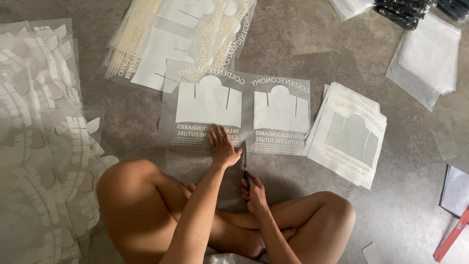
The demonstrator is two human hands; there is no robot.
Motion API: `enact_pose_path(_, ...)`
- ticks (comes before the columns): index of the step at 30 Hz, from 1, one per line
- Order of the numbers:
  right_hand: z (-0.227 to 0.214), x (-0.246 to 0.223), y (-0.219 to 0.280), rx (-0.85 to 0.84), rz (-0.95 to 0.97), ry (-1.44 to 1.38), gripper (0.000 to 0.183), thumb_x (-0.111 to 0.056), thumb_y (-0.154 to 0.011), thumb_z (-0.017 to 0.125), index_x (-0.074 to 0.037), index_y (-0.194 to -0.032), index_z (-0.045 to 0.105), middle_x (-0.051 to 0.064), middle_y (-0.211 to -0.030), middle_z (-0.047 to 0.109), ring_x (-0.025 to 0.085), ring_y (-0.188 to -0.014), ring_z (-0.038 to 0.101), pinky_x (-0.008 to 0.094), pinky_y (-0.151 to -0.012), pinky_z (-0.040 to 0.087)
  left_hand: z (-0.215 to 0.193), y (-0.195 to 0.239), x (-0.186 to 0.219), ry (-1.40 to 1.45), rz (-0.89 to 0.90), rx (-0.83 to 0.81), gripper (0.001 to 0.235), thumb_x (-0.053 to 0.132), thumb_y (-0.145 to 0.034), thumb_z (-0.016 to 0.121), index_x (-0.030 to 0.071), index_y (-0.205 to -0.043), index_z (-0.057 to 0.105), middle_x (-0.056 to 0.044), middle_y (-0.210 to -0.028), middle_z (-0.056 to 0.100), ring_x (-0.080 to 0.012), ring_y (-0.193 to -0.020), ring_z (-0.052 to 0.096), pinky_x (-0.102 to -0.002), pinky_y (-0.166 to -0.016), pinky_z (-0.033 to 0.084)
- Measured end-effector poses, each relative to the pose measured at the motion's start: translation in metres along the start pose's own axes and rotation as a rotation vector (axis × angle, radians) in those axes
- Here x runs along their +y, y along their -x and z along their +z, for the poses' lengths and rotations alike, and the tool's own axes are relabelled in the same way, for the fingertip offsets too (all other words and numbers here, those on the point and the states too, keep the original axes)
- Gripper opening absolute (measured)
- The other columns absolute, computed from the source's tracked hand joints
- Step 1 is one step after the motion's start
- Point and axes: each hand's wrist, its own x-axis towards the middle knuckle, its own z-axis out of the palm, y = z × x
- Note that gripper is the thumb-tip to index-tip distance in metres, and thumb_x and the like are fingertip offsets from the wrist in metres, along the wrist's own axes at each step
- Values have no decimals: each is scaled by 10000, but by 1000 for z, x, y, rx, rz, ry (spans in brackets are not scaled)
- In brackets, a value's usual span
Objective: The person sits on the floor and uses scissors to cut along the edges of printed paper sheets. They repeatedly pick up sheets from a stack, cut them, and place the cut pieces into a separate pile.
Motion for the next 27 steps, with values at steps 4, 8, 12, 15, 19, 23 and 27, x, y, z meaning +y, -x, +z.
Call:
enact_pose_path(4, -8, 8, -10, 2, -1, -45, 408, 13, -802, 584, 31, -1194, 474, 47, -609, 379, 98, -452, 371, 182, -354, 268, 1, 0, 0, -10, 7, 21, 1057, 451, -697, 622, -26, -1412, 7, -237, -1476, -82, -414, -1350, -128, -482, -1101, -88)
enact_pose_path(8, -2, 0, -11, 0, -3, -10, 401, -4, -815, 573, 30, -1202, 474, 53, -632, 395, 90, -454, 368, 180, -361, 258, 6, -2, -3, -1, 15, 38, 1069, 469, -695, 633, -27, -1410, 12, -242, -1475, -68, -419, -1352, -113, -482, -1103, -74)
enact_pose_path(12, 1, -8, -14, -9, 2, 2, 404, -9, -804, 583, 23, -1194, 481, 30, -615, 367, 84, -456, 342, 176, -371, 244, 7, -4, -3, -17, 7, 19, 1076, 481, -699, 630, -25, -1413, 4, -240, -1476, -79, -412, -1352, -124, -483, -1101, -84)
enact_pose_path(15, 6, -15, -9, -25, -4, 29, 411, -5, -808, 580, 33, -1203, 473, 22, -613, 360, 81, -460, 338, 183, -379, 246, 6, -4, -3, -15, 4, 13, 1076, 477, -700, 629, -22, -1414, -4, -239, -1476, -86, -411, -1352, -128, -483, -1099, -87)
enact_pose_path(19, 6, -15, -10, -15, -27, 73, 416, -4, -806, 588, 23, -1204, 474, 25, -598, 353, 89, -447, 346, 197, -374, 255, 7, -5, -3, -15, 5, 5, 1070, 480, -702, 615, -19, -1414, -8, -236, -1475, -91, -411, -1350, -140, -489, -1100, -89)
enact_pose_path(23, 15, -21, -3, 5, -52, 111, 411, 8, -806, 588, 35, -1201, 479, 19, -588, 346, 80, -439, 329, 203, -375, 246, 6, -4, -1, 2, -3, 20, 952, 460, -782, 535, -21, -1416, 13, -234, -1479, -74, -406, -1357, -119, -484, -1100, -82)
enact_pose_path(27, 11, -11, -12, -3, -54, 90, 415, 10, -812, 590, 23, -1210, 473, 18, -584, 353, 75, -439, 325, 198, -376, 248, 8, -6, -1, -19, -1, 48, 941, 444, -790, 547, -27, -1412, 20, -239, -1478, -54, -413, -1355, -104, -485, -1100, -70)
